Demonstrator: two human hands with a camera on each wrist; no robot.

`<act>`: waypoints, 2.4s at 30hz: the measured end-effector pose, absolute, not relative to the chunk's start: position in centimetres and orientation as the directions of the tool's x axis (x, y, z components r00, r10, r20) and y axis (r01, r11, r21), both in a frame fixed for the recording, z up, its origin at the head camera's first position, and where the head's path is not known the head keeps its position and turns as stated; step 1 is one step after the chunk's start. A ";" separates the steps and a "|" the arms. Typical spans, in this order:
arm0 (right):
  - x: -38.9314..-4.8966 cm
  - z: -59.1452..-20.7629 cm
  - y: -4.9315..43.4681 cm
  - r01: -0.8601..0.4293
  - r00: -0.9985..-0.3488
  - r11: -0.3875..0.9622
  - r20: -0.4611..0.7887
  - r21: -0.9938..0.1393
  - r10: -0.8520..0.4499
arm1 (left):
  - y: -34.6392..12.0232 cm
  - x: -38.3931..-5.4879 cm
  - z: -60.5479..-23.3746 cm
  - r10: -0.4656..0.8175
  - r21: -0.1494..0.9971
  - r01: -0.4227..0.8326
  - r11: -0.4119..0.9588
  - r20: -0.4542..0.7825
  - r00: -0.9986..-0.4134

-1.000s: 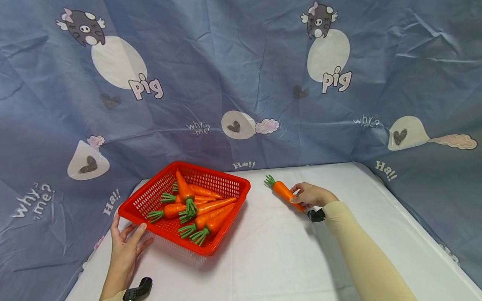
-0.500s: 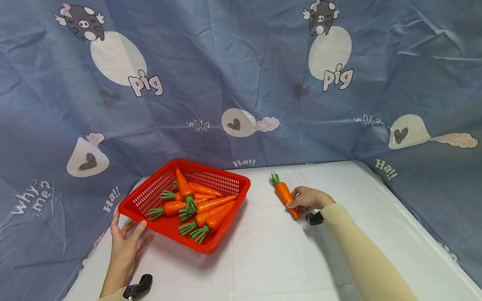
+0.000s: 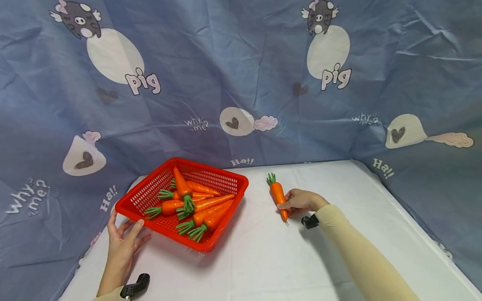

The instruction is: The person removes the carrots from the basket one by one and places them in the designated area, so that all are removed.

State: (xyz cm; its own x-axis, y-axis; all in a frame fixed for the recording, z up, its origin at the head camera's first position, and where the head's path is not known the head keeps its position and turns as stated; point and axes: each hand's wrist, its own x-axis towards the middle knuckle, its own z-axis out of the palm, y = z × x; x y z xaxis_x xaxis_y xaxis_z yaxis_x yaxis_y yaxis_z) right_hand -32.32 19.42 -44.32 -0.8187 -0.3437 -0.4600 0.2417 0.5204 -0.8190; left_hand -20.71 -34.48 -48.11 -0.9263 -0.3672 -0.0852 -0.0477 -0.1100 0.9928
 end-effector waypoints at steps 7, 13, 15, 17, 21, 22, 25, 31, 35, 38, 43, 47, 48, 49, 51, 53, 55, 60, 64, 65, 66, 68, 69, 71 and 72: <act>-32.6 -44.5 19.5 0.283 -0.814 0.497 -0.480 -0.820 -0.327 | -34.5 -20.8 -47.9 -0.371 0.993 -0.044 -0.109 -0.082 -0.925; -32.8 -44.8 19.4 0.308 -0.804 0.486 -0.497 -0.818 -0.327 | -34.3 -20.8 -47.9 -0.368 0.991 -0.055 -0.124 -0.097 -0.925; -32.8 -44.9 19.3 0.327 -0.790 0.467 -0.509 -0.822 -0.343 | -34.2 -20.8 -47.9 -0.379 0.991 -0.065 -0.118 -0.105 -0.920; -32.8 -45.1 19.0 0.340 -0.780 0.447 -0.513 -0.828 -0.358 | -34.3 -20.8 -48.0 -0.386 0.992 -0.073 -0.106 -0.109 -0.916; -32.7 -45.2 18.8 0.342 -0.781 0.430 -0.507 -0.836 -0.365 | -34.4 -20.8 -48.1 -0.388 0.992 -0.079 -0.096 -0.110 -0.915; -32.7 -45.2 18.8 0.339 -0.782 0.430 -0.505 -0.837 -0.367 | -34.4 -20.8 -48.1 -0.390 0.992 -0.081 -0.094 -0.112 -0.914; -32.7 -45.3 18.9 0.338 -0.781 0.431 -0.505 -0.837 -0.367 | -34.4 -20.8 -48.1 -0.398 0.992 -0.087 -0.088 -0.115 -0.910; -32.7 -45.1 18.8 0.319 -0.784 0.441 -0.495 -0.839 -0.374 | -34.4 -20.9 -48.0 -0.397 0.993 -0.084 -0.077 -0.108 -0.912; -32.5 -44.8 18.7 0.313 -0.791 0.452 -0.493 -0.835 -0.362 | -34.4 -20.9 -48.0 -0.394 0.993 -0.093 -0.075 -0.115 -0.912; -32.4 -44.6 18.6 0.307 -0.797 0.462 -0.490 -0.832 -0.352 | -34.5 -20.9 -48.0 -0.394 0.992 -0.102 -0.068 -0.121 -0.911; -32.2 -44.5 18.4 0.301 -0.800 0.468 -0.486 -0.831 -0.350 | -34.6 -20.8 -48.1 -0.389 0.993 -0.094 -0.073 -0.115 -0.914; -32.3 -44.3 18.4 0.297 -0.797 0.484 -0.493 -0.823 -0.350 | -34.6 -20.7 -48.1 -0.381 0.993 -0.072 -0.094 -0.102 -0.919; -32.3 -44.3 18.4 0.303 -0.794 0.489 -0.500 -0.818 -0.345 | -34.6 -20.6 -48.1 -0.380 0.993 -0.067 -0.098 -0.100 -0.920; -32.4 -44.2 18.4 0.299 -0.793 0.499 -0.502 -0.813 -0.344 | -34.5 -20.6 -48.1 -0.378 0.993 -0.065 -0.101 -0.098 -0.921; -32.5 -44.1 18.5 0.288 -0.795 0.517 -0.502 -0.806 -0.339 | -34.5 -20.6 -48.0 -0.376 0.993 -0.060 -0.106 -0.096 -0.922; -32.6 -43.9 18.6 0.276 -0.793 0.532 -0.502 -0.801 -0.345 | -34.5 -20.7 -48.0 -0.376 0.994 -0.059 -0.096 -0.091 -0.922; -32.6 -43.6 18.7 0.266 -0.797 0.541 -0.497 -0.798 -0.343 | -34.5 -20.7 -48.0 -0.374 0.995 -0.061 -0.084 -0.088 -0.923; -32.8 -42.6 19.0 0.234 -0.813 0.557 -0.475 -0.797 -0.338 | -34.5 -20.7 -47.9 -0.370 0.995 -0.063 -0.080 -0.088 -0.925; -33.0 -41.4 19.2 0.202 -0.822 0.567 -0.453 -0.798 -0.345 | -34.6 -20.6 -47.8 -0.365 0.994 -0.056 -0.089 -0.085 -0.927; -33.1 -41.0 19.2 0.193 -0.822 0.569 -0.448 -0.800 -0.351 | -34.6 -20.6 -47.8 -0.367 0.995 -0.056 -0.088 -0.085 -0.926; -33.2 -40.7 19.2 0.185 -0.823 0.571 -0.444 -0.800 -0.355 | -34.6 -20.6 -47.8 -0.368 0.995 -0.056 -0.085 -0.083 -0.926; -33.3 -40.1 19.1 0.177 -0.829 0.577 -0.437 -0.797 -0.349 | -34.5 -20.5 -47.7 -0.372 0.995 -0.055 -0.080 -0.081 -0.925; -33.4 -39.8 19.0 0.172 -0.831 0.580 -0.433 -0.797 -0.350 | -34.4 -20.5 -47.7 -0.375 0.995 -0.054 -0.081 -0.081 -0.924; -33.5 -39.1 18.9 0.158 -0.836 0.587 -0.424 -0.794 -0.349 | -34.4 -20.5 -47.7 -0.380 0.996 -0.054 -0.077 -0.079 -0.922; -33.5 -38.8 18.8 0.153 -0.839 0.588 -0.419 -0.794 -0.347 | -34.3 -20.5 -47.7 -0.379 0.996 -0.052 -0.075 -0.076 -0.922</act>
State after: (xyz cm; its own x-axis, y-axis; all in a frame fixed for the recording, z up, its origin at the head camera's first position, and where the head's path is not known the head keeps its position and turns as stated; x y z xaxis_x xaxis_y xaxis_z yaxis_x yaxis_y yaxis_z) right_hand -33.55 18.79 -38.82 -0.8391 -0.3469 -0.4191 0.1533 0.5884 -0.7939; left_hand -20.50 -34.32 -47.69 -0.9223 -0.3788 -0.0763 -0.0517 -0.0746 0.9959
